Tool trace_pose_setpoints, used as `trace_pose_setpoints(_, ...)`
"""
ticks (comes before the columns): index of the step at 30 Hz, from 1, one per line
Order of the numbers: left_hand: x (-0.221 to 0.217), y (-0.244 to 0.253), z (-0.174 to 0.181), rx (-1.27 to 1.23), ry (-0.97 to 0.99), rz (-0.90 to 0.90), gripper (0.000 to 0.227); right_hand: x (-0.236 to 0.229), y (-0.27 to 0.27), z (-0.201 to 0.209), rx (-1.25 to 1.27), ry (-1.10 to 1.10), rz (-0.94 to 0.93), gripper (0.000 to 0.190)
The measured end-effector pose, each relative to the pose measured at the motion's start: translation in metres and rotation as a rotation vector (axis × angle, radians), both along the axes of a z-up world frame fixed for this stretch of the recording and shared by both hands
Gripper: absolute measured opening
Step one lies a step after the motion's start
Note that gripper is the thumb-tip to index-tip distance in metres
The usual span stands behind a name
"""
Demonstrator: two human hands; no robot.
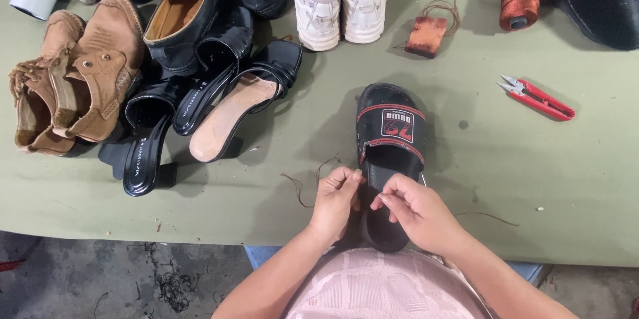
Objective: Hand-stitching the upper of a black sandal to the sole using a stitching awl and thread.
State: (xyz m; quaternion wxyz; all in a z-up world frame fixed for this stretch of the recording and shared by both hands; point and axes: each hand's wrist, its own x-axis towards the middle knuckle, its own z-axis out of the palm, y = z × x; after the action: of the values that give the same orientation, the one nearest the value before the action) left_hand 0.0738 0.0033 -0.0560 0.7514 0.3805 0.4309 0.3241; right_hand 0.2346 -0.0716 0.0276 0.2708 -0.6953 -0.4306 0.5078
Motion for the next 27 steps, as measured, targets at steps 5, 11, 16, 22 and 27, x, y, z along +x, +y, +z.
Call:
trace_pose_setpoints(5, 0.003, -0.001, -0.011, -0.033, -0.024, 0.038, 0.028, -0.004, 0.000, -0.005, -0.037, -0.060, -0.043, 0.016)
trace_pose_setpoints(11, -0.008, 0.010, -0.007, -0.217, -0.215, 0.212, 0.017, 0.001, -0.011, -0.013, 0.224, 0.020, -0.166, 0.011)
trace_pose_setpoints(16, -0.044, 0.039, -0.016, -0.262, -0.348, 0.327, 0.016, 0.007, -0.035, 0.016, -0.128, -0.124, -0.046, 0.016)
trace_pose_setpoints(22, -0.112, 0.066, 0.016, -0.175, -0.360, 0.473, 0.017, 0.059, -0.095, -0.015, -0.144, -0.288, -0.141, 0.017)
trace_pose_setpoints(27, -0.156, 0.069, 0.055, -0.136, -0.320, 0.635, 0.016, 0.087, -0.121, 0.012, -0.259, -0.462, -0.272, 0.018)
